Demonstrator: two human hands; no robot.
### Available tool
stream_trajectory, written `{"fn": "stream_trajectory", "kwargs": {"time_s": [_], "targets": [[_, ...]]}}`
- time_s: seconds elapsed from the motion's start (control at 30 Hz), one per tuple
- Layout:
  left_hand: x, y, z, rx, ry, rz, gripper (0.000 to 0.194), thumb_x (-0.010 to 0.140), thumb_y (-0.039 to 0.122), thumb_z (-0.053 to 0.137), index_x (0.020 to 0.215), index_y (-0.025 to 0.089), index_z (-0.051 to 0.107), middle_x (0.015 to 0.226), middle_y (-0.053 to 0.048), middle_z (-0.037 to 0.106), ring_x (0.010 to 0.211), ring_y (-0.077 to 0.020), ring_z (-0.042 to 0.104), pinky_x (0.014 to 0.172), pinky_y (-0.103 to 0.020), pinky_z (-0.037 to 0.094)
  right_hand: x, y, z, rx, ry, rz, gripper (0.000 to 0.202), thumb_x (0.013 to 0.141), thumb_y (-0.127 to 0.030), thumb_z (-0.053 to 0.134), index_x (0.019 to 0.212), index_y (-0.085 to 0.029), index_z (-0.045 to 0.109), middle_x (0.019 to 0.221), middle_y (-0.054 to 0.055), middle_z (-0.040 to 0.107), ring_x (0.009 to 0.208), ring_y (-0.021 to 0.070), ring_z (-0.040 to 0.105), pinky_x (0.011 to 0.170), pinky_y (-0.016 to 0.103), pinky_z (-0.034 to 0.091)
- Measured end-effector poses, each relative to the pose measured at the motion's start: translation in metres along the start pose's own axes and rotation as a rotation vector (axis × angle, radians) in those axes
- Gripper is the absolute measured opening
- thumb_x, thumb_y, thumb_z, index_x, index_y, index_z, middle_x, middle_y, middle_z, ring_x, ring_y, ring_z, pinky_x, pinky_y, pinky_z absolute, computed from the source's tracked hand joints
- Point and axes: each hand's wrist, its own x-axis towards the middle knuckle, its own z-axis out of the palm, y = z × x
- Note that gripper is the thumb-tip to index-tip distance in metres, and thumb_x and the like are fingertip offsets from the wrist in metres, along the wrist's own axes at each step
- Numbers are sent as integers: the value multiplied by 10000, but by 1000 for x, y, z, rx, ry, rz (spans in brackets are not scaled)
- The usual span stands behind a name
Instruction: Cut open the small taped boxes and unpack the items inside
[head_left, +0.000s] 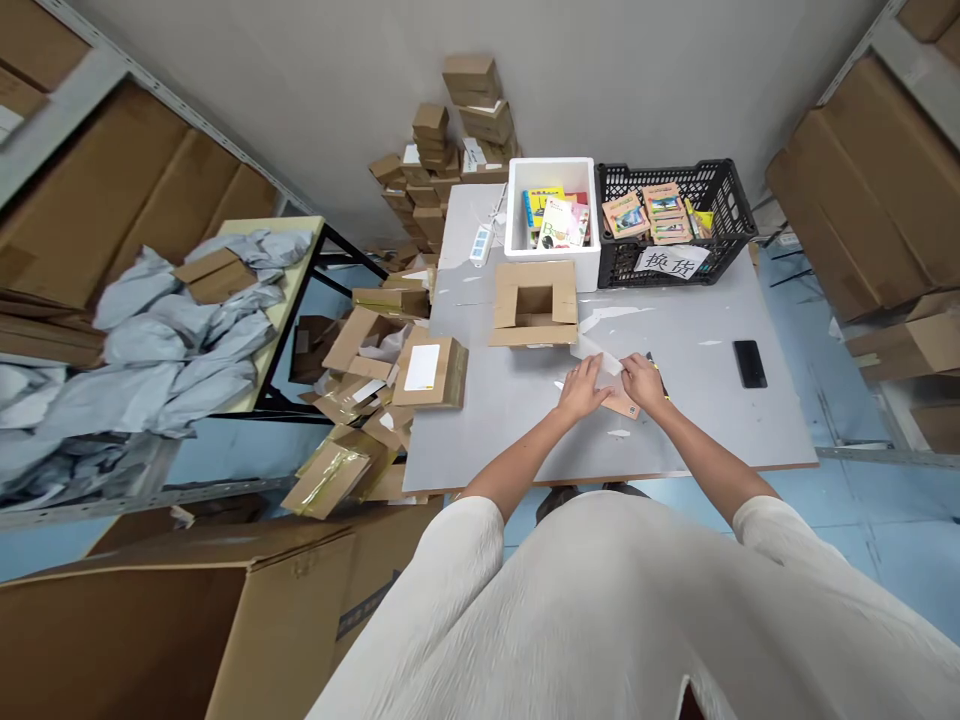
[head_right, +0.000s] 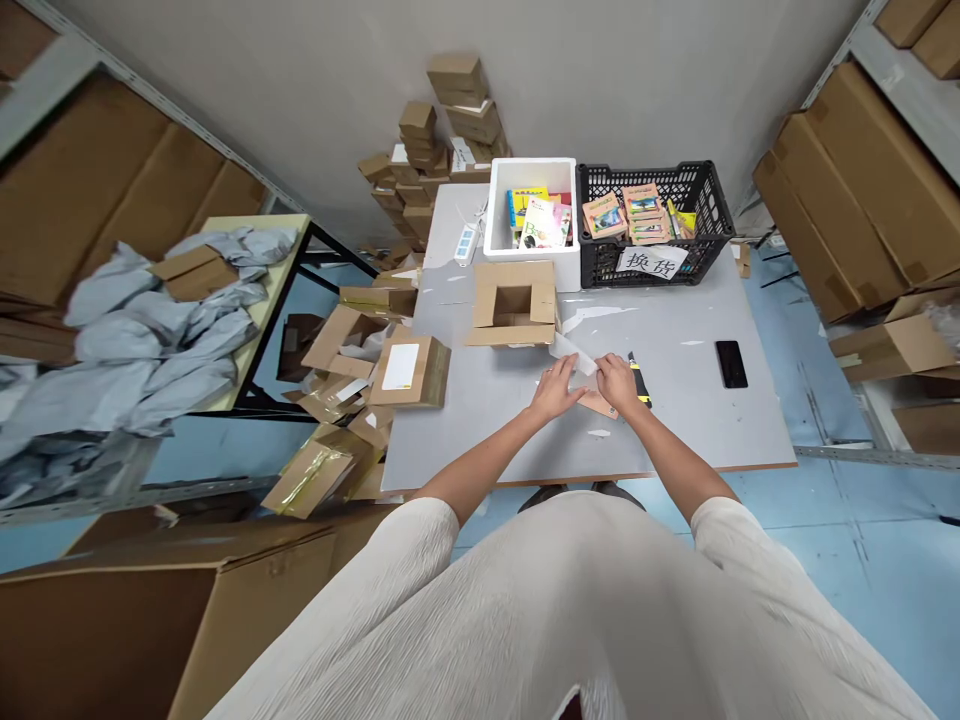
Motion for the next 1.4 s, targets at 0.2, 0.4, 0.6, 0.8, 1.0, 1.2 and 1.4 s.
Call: {"fn": "stream_trajectory", "kwargs": {"time_s": [0.2, 0.4, 0.6, 0.8, 1.0, 1.2, 1.4], "targets": [[13, 3, -43, -131, 83, 88, 380, 1090, 273, 503, 1427, 240, 675, 1392, -106, 740, 1308, -298, 671, 1099, -423, 525, 18, -42, -22, 389, 115, -98, 284, 992, -247, 513, 1163, -224, 738, 1202, 105, 716, 1077, 249, 694, 969, 382, 576], [19, -4, -102, -282, 322, -3, 305, 989, 148, 573, 1246, 222, 718, 1227, -86, 788, 1151, -283, 717, 978, -381, 565, 49, -63, -26, 511, 115, 106, 595, 940, -473, 682, 1480, -227, 632, 1421, 152, 693, 997, 237, 716, 939, 414, 605], [15, -22, -141, -343, 443, 37, 304, 913, 92, 605, 1161, 245, 692, 1131, -46, 770, 1060, -242, 704, 906, -335, 548, 84, -100, -24, 849, -32, 47, 483, 847, -605, 725, 1115, -207, 778, 1059, 71, 802, 963, 260, 696, 863, 381, 573], [13, -52, -161, -165, 399, 49, 275, 934, 120, 591, 1155, 253, 689, 1307, -87, 738, 1246, -279, 663, 1036, -389, 496, 139, -143, -14, 918, 52, 46, 418, 753, -589, 761, 951, -221, 733, 953, 53, 785, 917, 252, 674, 845, 372, 542], [21, -76, -172, 21, 260, -21, 523, 927, 254, 656, 1449, 261, 639, 1614, -98, 596, 1478, -349, 521, 1171, -471, 431, 179, -156, 5, 912, 51, 45, 314, 772, -453, 695, 1004, -247, 654, 948, 39, 767, 952, 249, 681, 914, 379, 547], [37, -93, -165, 51, 148, -117, 553, 999, 257, 563, 1552, 244, 572, 1692, -116, 527, 1538, -360, 464, 1208, -501, 407, 192, -148, 32, 894, -85, 122, 326, 760, -333, 692, 1056, -270, 572, 862, -14, 729, 873, 227, 680, 888, 376, 571], [59, -102, -158, 75, 75, -178, 504, 1054, 222, 453, 1541, 232, 584, 1638, -141, 569, 1481, -370, 493, 1206, -536, 390, 204, -135, 43, 629, -65, 152, 203, 813, -262, 663, 1006, -228, 716, 1038, 55, 772, 984, 239, 718, 1030, 417, 578]]}}
